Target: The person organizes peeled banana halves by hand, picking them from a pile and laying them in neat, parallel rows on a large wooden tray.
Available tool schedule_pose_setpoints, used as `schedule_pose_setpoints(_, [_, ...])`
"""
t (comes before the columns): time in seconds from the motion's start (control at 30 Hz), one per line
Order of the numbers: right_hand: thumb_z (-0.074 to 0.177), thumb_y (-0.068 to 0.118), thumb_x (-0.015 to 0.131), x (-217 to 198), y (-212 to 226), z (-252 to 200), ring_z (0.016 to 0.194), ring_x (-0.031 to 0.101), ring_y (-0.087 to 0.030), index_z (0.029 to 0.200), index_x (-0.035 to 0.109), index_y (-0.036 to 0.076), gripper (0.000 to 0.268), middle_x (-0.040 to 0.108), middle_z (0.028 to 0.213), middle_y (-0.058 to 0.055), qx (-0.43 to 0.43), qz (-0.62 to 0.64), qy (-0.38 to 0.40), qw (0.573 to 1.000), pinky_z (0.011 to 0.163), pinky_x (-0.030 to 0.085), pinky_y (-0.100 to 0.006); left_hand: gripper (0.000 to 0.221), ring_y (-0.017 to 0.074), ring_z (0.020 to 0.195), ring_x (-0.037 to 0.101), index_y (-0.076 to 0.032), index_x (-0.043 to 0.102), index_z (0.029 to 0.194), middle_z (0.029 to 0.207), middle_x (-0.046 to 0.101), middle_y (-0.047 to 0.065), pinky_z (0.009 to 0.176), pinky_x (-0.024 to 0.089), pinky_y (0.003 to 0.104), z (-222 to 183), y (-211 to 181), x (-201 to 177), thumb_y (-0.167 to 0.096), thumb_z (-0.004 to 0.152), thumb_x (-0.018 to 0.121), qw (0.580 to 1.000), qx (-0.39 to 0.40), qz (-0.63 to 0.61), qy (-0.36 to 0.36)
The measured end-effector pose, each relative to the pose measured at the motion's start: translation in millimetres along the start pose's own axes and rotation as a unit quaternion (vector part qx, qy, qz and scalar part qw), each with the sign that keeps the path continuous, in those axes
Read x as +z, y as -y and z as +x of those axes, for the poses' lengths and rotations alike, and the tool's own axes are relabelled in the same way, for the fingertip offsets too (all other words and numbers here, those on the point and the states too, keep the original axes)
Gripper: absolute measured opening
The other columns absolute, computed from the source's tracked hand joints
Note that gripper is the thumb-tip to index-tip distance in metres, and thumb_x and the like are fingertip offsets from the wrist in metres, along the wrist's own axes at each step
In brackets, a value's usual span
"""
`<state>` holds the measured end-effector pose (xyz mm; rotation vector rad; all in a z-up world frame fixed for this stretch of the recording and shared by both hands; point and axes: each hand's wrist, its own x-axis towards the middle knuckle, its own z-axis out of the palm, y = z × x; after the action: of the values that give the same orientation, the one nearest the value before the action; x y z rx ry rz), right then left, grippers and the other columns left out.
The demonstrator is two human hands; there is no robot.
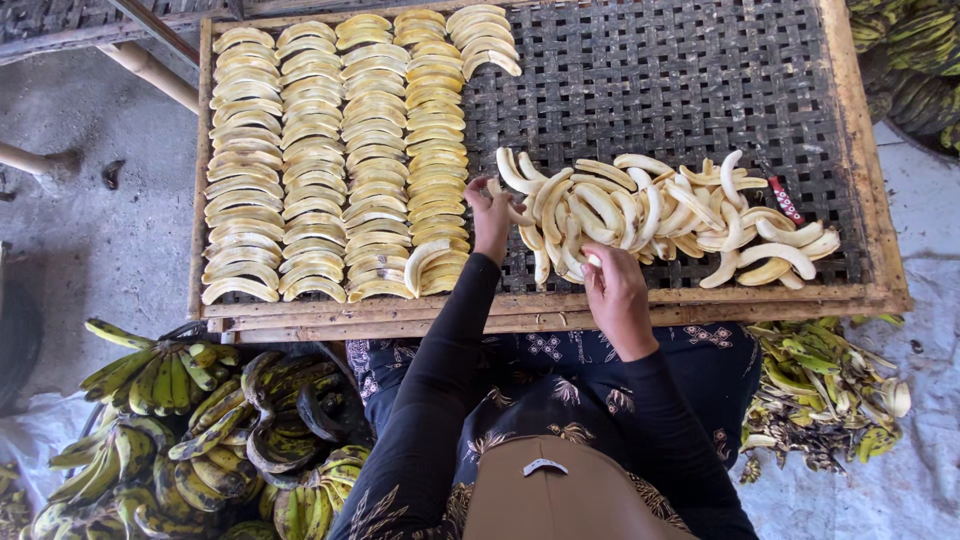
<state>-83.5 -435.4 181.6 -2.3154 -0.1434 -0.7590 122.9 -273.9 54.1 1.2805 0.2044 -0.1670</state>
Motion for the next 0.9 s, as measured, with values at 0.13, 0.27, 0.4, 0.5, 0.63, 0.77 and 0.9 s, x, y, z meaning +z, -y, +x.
schedule_pose_setpoints(0.13, [0.092, 0.006, 0.072, 2.8, 18.6, 24.3, 0.085, 0.069, -0.024, 0.123, 0.061, 0.004, 0.033, 0.07, 0.104, -0.012, -0.048, 0.038, 0.108, 0.992, 0.079, 0.058, -0.036, 0.057, 0.0229, 0.084, 0.067, -0.006, 0.031, 0.148, 0.111, 0.068, 0.019, 0.075, 0.061, 0.038, -48.4, -19.4, -30.6, -0.008, 0.095, 0.051, 0.99, -0.091, 0.002, 0.105])
schedule_pose_setpoints(0.27, [0.095, 0.006, 0.07, 37.6, 33.3, 38.9, 0.088, 0.071, -0.021, 0.122, 0.061, 0.005, 0.029, 0.071, 0.102, -0.009, -0.069, 0.131, 0.196, 0.969, 0.078, 0.058, -0.034, 0.051, 0.0215, 0.095, 0.07, 0.005, 0.046, 0.143, 0.115, 0.068, 0.015, 0.082, 0.063, 0.037, -106.2, 0.9, -59.8, -0.034, 0.11, 0.046, 0.933, -0.205, -0.132, 0.265])
schedule_pose_setpoints(0.4, [0.095, 0.007, 0.069, 72.2, 41.7, 30.9, 0.093, 0.072, -0.022, 0.121, 0.06, 0.003, 0.028, 0.069, 0.108, -0.012, -0.034, 0.193, 0.185, 0.963, 0.078, 0.059, -0.032, 0.065, 0.0165, 0.083, 0.069, -0.01, 0.055, 0.138, 0.106, 0.069, 0.007, 0.073, 0.06, 0.032, -151.5, 6.6, -87.4, -0.061, 0.101, 0.039, 0.921, -0.282, -0.171, 0.21])
schedule_pose_setpoints(0.5, [0.094, 0.01, 0.07, 85.5, 32.3, 6.8, 0.089, 0.073, -0.02, 0.119, 0.063, 0.003, 0.027, 0.07, 0.105, -0.012, 0.042, 0.189, 0.164, 0.967, 0.073, 0.06, -0.032, 0.054, 0.0205, 0.081, 0.068, -0.01, 0.054, 0.134, 0.099, 0.066, 0.009, 0.073, 0.058, 0.036, -160.3, 5.5, -110.2, -0.051, 0.099, 0.053, 0.926, -0.231, -0.193, 0.229])
schedule_pose_setpoints(0.63, [0.1, 0.012, 0.068, 76.5, -9.8, -35.6, 0.098, 0.074, -0.017, 0.12, 0.064, 0.004, 0.022, 0.072, 0.111, -0.01, 0.07, 0.175, 0.109, 0.976, 0.082, 0.063, -0.028, 0.046, 0.0192, 0.077, 0.065, -0.006, 0.054, 0.135, 0.092, 0.065, 0.007, 0.071, 0.057, 0.035, -140.4, -17.6, -137.5, -0.027, 0.097, 0.068, 0.958, -0.185, -0.116, 0.186])
schedule_pose_setpoints(0.77, [0.101, 0.008, 0.067, 27.8, -54.0, -84.4, 0.096, 0.072, -0.017, 0.119, 0.066, 0.001, 0.02, 0.072, 0.111, -0.011, 0.118, 0.126, 0.031, 0.985, 0.082, 0.059, -0.027, 0.05, 0.0189, 0.074, 0.063, -0.005, 0.053, 0.132, 0.093, 0.071, 0.01, 0.067, 0.054, 0.035, -75.9, -71.6, -166.2, -0.032, 0.093, 0.071, 0.949, -0.091, 0.302, -0.005])
schedule_pose_setpoints(0.9, [0.104, 0.007, 0.066, 2.5, -86.0, -133.1, 0.086, 0.067, -0.011, 0.117, 0.065, -0.001, 0.015, 0.07, 0.102, -0.008, 0.27, 0.183, -0.052, 0.944, 0.077, 0.056, -0.025, 0.057, 0.0296, 0.092, 0.068, -0.001, 0.056, 0.131, 0.101, 0.071, 0.018, 0.078, 0.056, 0.046, -38.4, -94.3, -196.1, -0.043, 0.097, 0.074, 0.834, 0.13, 0.533, -0.065])
